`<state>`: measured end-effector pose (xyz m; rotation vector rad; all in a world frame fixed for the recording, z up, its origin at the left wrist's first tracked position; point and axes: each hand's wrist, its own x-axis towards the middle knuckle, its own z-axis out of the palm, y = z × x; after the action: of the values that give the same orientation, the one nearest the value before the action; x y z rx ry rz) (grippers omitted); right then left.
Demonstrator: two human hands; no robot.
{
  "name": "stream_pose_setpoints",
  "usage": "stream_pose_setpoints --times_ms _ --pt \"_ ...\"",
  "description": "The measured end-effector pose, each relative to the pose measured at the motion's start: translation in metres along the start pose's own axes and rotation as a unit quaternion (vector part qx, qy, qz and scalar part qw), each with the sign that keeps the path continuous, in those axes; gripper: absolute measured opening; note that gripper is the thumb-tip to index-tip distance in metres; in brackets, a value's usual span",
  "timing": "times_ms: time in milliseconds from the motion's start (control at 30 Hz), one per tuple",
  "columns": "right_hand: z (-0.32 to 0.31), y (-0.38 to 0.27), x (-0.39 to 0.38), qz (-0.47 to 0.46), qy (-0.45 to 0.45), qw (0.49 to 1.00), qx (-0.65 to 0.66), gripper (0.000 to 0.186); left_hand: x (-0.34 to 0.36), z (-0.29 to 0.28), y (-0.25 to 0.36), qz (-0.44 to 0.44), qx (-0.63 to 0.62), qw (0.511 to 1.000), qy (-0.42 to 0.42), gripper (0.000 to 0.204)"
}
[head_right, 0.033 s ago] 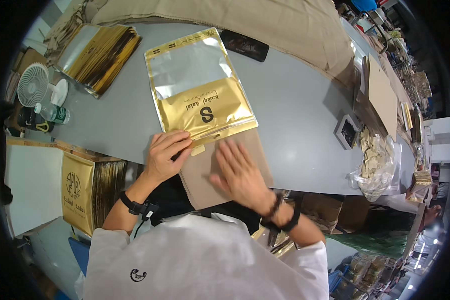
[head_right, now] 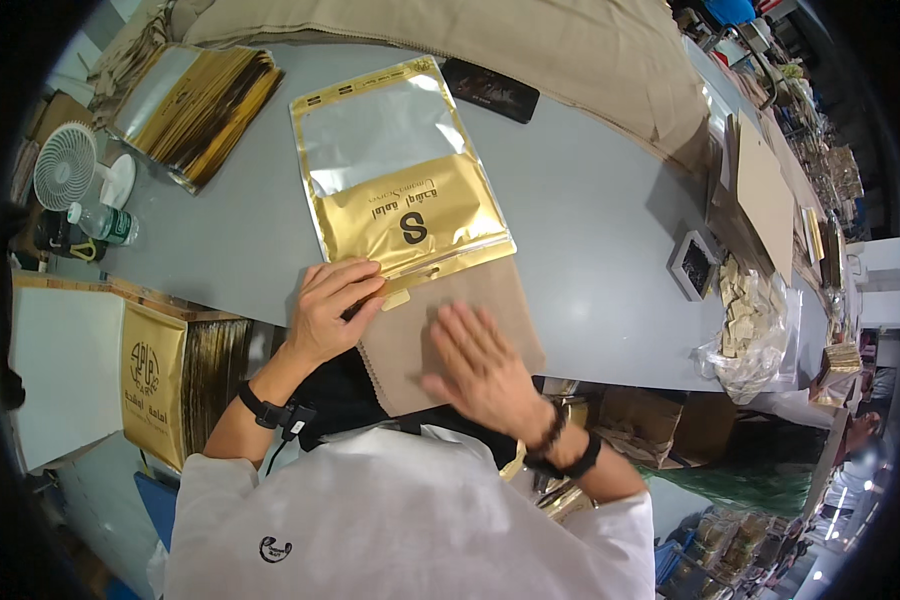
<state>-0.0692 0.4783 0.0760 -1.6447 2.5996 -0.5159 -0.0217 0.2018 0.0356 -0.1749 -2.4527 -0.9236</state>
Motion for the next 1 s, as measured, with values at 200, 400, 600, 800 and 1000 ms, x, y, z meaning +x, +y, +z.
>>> stream_pose_setpoints --times_ms 200,400,600,800,1000 --pt "0.027 -0.021 -0.042 0.005 -0.026 0.994 -0.106 0.064 -0.004 -0.003 -0.002 0.015 -0.060 0.998 0.025 0.024" --pt "0.026 0.003 -0.027 0.029 0.068 0.997 0.038 0.069 -0.040 -0.015 0.011 -0.050 0.027 0.985 0.163 0.023" --pt "0.006 -0.004 -0.008 -0.037 0.139 0.987 0.072 0.075 -0.048 -0.002 0.030 -0.008 0.000 1.000 -0.030 0.035" --pt "0.008 -0.007 0.006 0.005 0.144 0.989 0.016 0.073 -0.028 0.009 0.020 -0.035 0.008 0.998 -0.058 0.035" --pt "0.006 -0.004 0.027 0.028 0.187 0.979 0.079 0.074 0.004 0.003 -0.004 -0.060 0.114 0.983 -0.134 0.032"
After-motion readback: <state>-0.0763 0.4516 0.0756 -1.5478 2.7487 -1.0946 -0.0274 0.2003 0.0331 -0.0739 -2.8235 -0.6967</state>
